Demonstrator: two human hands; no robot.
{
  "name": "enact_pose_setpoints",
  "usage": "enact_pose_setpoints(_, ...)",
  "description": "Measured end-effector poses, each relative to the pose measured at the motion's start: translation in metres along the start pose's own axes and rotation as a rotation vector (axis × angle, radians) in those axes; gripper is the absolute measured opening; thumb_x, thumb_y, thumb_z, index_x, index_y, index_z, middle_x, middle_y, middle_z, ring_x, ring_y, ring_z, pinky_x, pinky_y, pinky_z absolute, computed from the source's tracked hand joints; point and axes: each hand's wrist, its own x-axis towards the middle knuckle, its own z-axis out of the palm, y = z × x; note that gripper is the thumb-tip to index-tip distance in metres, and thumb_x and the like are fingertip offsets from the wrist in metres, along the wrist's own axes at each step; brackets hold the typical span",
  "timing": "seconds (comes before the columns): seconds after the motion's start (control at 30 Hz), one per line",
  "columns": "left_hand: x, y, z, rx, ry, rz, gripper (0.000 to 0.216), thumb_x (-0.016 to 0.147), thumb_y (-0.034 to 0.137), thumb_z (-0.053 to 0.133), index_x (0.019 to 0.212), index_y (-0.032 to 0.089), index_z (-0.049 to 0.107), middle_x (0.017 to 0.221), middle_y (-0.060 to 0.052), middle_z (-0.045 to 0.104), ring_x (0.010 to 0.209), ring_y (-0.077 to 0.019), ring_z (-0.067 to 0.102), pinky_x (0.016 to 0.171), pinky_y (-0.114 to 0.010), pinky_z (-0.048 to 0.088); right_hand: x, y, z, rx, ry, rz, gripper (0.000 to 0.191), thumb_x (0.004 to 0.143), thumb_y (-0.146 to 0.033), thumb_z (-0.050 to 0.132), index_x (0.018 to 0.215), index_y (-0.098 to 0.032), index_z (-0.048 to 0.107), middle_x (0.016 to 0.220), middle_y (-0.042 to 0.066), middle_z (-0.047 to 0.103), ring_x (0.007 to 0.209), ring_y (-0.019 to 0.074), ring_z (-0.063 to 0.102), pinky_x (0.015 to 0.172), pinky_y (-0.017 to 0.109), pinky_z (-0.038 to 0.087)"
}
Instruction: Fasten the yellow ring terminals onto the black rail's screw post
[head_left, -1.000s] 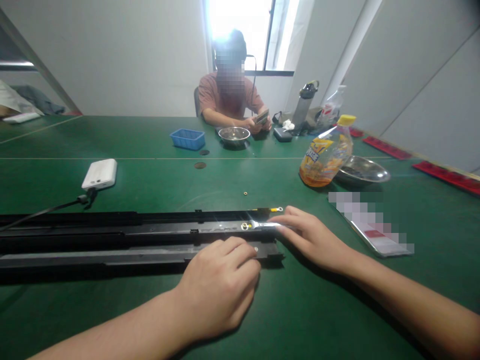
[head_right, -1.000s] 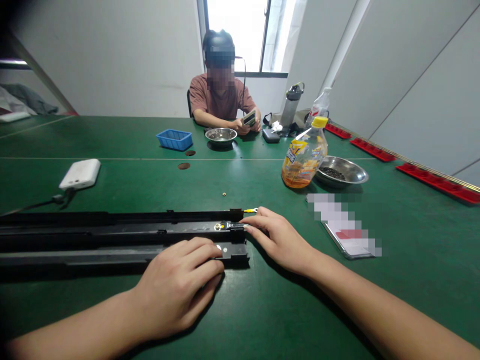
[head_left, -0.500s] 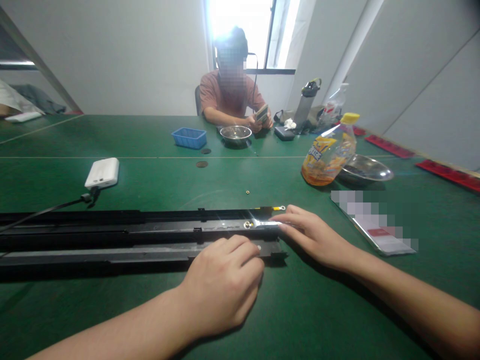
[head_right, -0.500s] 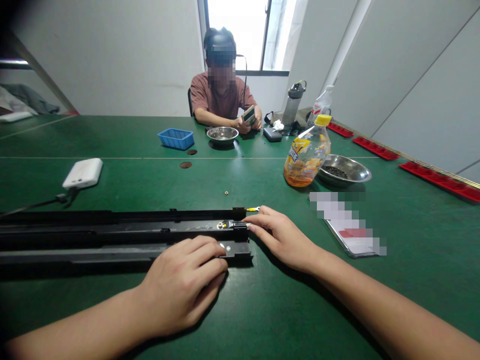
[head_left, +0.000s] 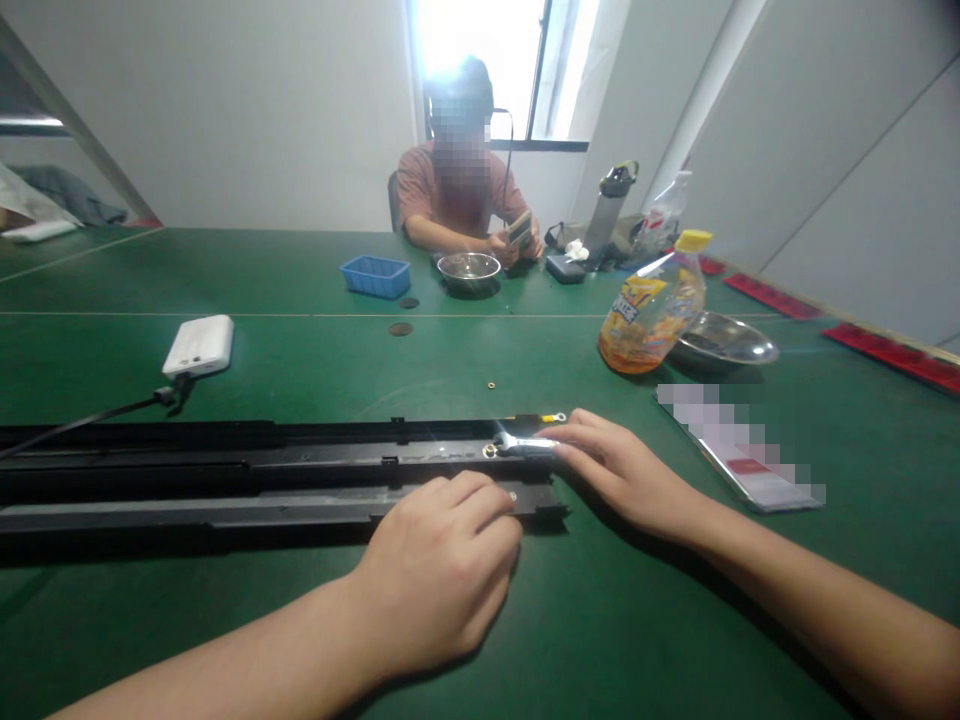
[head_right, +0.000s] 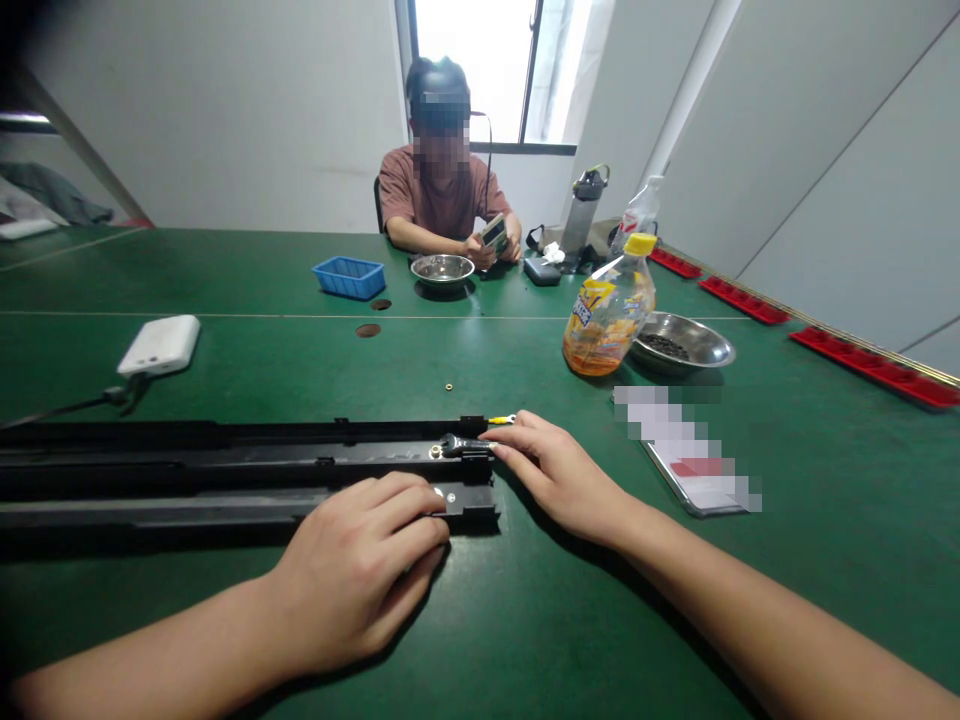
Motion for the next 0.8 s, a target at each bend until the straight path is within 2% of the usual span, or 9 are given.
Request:
enact_pose_setpoints(0.17,0.0002,-0.0004,-0.0004,-0.003,0.008,0.005,0.016,0.101,0.022,0.057,0.112,0.019,0.069,0.117,-0.007,0.071,0.11,-0.0283,0.063,0.089,-0.046,0.056,-0.0003,0.0008,0.0004,-0.015,-0.001,0.002,0.031,0.11,-0.032,0.053,0.123,-0.02,0.078,0.102,0.008,0.069,0.096,0.0242,0.067,0.089,0.038,0.055)
enact_pose_setpoints(0.53,0.0006,-0.0003,0.0002,0.007,0.004,-0.002,0.016,0.099,0.022,0.059,0.111,0.02,0.069,0.118,-0.007,0.071,0.111,-0.0288,0.063,0.089,-0.046,0.057,0.0018,0.0012,-0.0005,0.038,-0.059,-0.014,0.031,0.111,-0.036,0.052,0.124,-0.023,0.078,0.114,0.008,0.074,0.11,0.0257,0.068,0.103,0.042,0.054)
enact_pose_setpoints(0.67,0.0008,-0.0005,-0.0001,0.0,0.009,-0.001,0.015,0.099,0.022,0.059,0.11,0.02,0.069,0.117,-0.008,0.071,0.109,-0.0287,0.063,0.088,-0.046,0.057,-0.0006,0.0008,-0.0028,0.048,-0.099,-0.003,0.033,0.111,-0.036,0.051,0.129,-0.024,0.076,0.125,0.009,0.075,0.123,0.0276,0.066,0.114,0.046,0.049)
enact_pose_setpoints(0.8,0.002,-0.0002,-0.0013,-0.003,0.007,-0.007,0.015,0.098,0.021,0.06,0.11,0.02,0.068,0.115,-0.008,0.07,0.108,-0.0289,0.063,0.087,-0.046,0.058,-0.0014,0.0006,-0.0073,0.085,-0.139,0.01,0.034,0.111,-0.037,0.051,0.131,-0.025,0.076,0.13,0.008,0.076,0.126,0.0278,0.066,0.117,0.047,0.047)
